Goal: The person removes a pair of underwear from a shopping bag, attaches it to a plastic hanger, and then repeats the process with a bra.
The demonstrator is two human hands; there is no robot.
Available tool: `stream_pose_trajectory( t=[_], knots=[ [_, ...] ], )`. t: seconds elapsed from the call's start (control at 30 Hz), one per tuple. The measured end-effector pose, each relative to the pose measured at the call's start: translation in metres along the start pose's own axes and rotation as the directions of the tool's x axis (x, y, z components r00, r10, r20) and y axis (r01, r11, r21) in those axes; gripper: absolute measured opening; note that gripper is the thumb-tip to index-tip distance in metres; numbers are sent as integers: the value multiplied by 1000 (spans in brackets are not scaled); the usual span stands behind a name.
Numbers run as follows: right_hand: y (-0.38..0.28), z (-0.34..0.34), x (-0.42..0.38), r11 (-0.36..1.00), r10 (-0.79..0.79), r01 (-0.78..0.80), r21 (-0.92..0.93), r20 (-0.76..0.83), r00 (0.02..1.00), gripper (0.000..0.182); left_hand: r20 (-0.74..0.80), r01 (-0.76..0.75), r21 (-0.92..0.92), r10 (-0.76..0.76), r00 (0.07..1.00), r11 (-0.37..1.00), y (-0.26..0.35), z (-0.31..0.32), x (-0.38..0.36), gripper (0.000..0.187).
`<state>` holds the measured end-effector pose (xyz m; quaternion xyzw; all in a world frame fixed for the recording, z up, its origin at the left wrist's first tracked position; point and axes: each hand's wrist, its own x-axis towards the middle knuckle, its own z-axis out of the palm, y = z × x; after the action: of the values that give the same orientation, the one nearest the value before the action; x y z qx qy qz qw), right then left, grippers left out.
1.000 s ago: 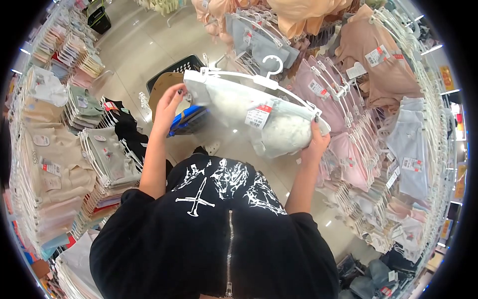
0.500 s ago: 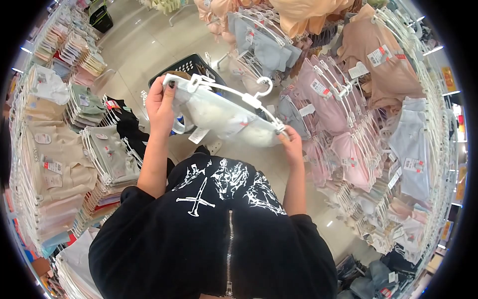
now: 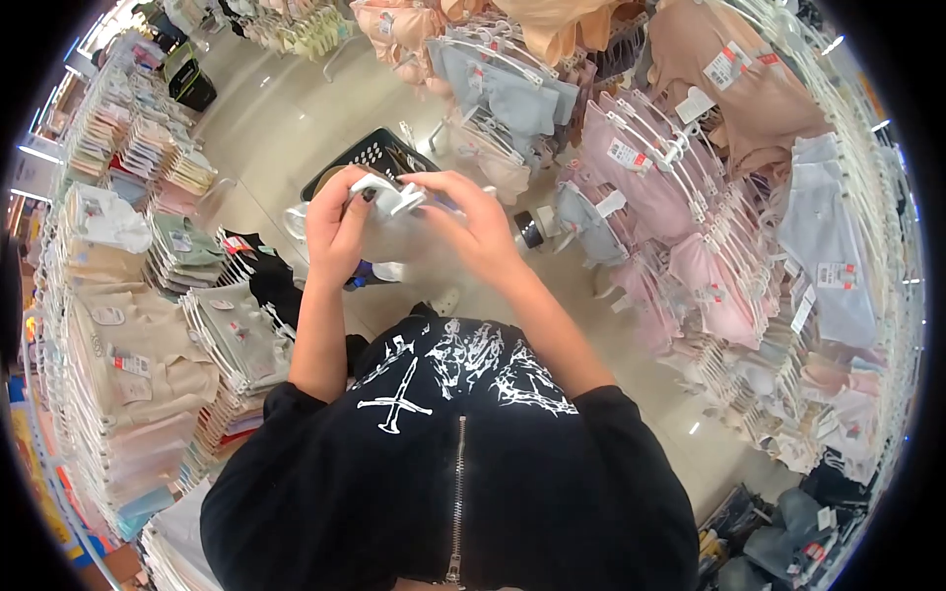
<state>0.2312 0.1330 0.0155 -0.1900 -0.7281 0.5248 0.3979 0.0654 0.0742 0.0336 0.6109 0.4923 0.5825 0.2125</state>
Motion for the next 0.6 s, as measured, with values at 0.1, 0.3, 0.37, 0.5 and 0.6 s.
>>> stream_pose_trajectory(
  t=[0.1,0.3,0.37,0.5,0.6],
  knots=[
    [11,4,2,990,17,-16,138,-4,1000,23,-33,9,-19,-9,999,1000,-1,-6,-5,10],
    [11,11,0,973,5,10,230,-65,998,14,-36,-8,-11,7,999,1000,1,-5,-10,10],
    [9,13,0,966,15,12,259,-104,994,13,-32,-5,-9,5,999,1000,-1,-3,-11,11],
    [6,12,-3,945,79,-24,325,-159,984,10,-9,-17,53,18,1000,998,-5,2,-10,11],
    [8,7,-6,942,103,-45,333,-160,982,9,-47,-52,146,60,997,988,-2,9,-8,11]
  ],
)
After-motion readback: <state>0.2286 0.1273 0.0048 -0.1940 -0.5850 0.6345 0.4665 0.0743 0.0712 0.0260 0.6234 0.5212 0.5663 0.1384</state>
